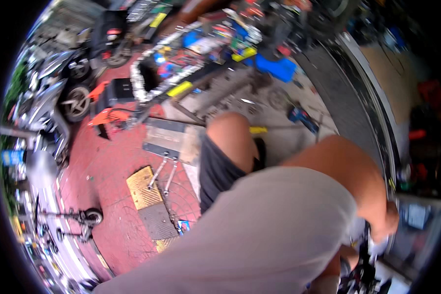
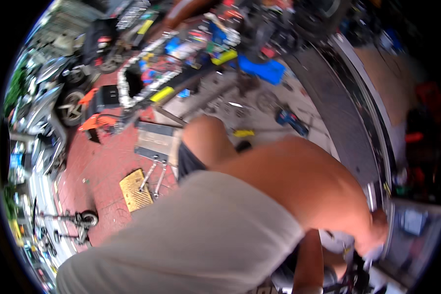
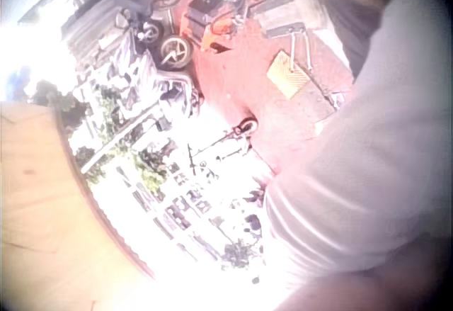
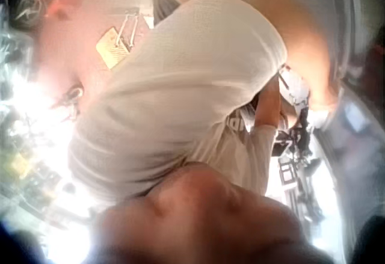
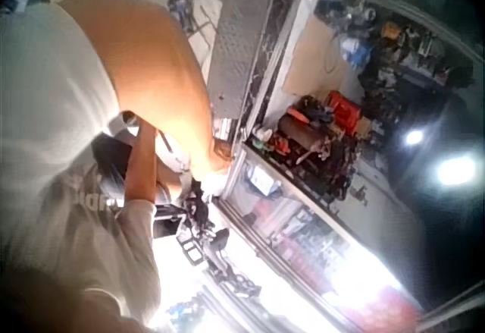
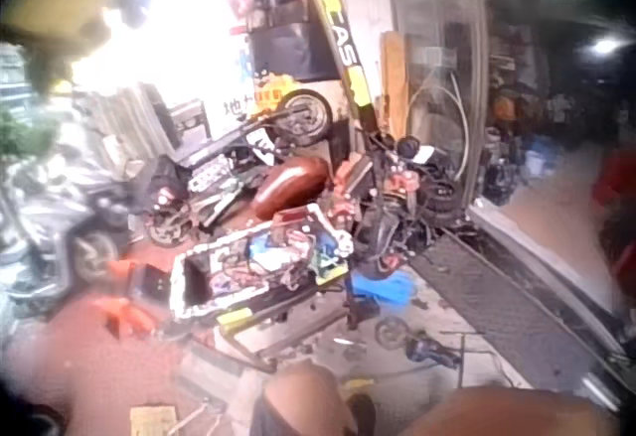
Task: The person disassembles an electric wheel hub motor using an impact driver to remove screws, then uses a hammer and a punch to separate the components and extract a bearing.
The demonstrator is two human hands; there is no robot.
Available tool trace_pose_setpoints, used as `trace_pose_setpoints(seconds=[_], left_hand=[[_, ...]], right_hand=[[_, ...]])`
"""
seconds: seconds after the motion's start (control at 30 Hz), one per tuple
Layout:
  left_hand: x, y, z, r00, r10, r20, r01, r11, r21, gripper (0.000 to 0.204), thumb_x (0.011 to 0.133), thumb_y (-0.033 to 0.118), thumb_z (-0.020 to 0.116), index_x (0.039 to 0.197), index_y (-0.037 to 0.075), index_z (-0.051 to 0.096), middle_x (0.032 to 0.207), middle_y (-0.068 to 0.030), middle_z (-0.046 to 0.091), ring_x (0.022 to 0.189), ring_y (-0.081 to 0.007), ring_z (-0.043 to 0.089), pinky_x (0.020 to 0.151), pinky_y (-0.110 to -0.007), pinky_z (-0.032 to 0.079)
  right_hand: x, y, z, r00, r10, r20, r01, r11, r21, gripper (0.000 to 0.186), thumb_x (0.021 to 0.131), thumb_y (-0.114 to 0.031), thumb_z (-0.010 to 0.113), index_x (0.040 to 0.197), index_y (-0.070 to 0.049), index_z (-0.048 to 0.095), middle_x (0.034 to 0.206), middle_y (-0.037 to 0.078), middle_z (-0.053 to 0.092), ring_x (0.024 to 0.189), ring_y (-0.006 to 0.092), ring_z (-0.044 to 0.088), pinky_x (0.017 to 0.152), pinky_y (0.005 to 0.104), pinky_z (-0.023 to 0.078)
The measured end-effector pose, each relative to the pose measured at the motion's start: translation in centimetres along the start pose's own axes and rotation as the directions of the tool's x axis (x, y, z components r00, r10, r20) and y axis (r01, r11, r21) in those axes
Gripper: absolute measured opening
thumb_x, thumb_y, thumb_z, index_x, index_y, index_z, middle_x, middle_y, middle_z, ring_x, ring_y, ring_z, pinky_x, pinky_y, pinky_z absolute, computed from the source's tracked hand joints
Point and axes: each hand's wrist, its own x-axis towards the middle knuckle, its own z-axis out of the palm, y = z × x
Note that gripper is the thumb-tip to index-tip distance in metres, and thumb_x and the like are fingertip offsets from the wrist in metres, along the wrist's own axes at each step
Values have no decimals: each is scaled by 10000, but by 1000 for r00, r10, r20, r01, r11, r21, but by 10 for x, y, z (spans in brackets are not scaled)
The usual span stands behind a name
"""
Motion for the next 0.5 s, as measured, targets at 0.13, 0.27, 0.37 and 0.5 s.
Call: trace_pose_setpoints(seconds=[0.13,0.27,0.37,0.5], left_hand=[[-82,-36,-40,827,-563,-2,362,534,-764,295,742,267,763,865,-1,760,756,-169,727,711,-306,716,685,-429,594],[-205,-76,-56,804,-529,272,-26,-488,-872,432,961,361,612,1164,-11,696,823,-61,619,728,-190,588,729,-377,517],[-279,-83,-59,774,-610,173,-246,-540,-805,532,991,401,526,1273,-44,601,898,-84,605,814,-222,567,785,-422,486],[-325,-78,-56,812,-583,-6,-352,-482,-802,567,1009,430,480,1337,-23,571,965,-89,603,862,-227,552,779,-409,458]], right_hand=[[33,-63,53,992,-37,119,-6,939,345,320,1082,-255,511,1309,-33,548,1291,109,526,1192,211,459,1032,348,342],[54,-100,104,969,84,230,-220,716,663,276,1080,-241,526,1249,-28,574,1211,94,555,1111,191,490,973,326,373],[65,-142,144,934,160,319,-354,527,773,248,1078,-230,537,1205,-24,594,1150,83,578,1051,176,513,929,310,397],[61,-174,161,926,230,299,-370,401,838,220,1076,-216,551,1146,-20,621,1070,68,607,970,155,544,870,288,428]])
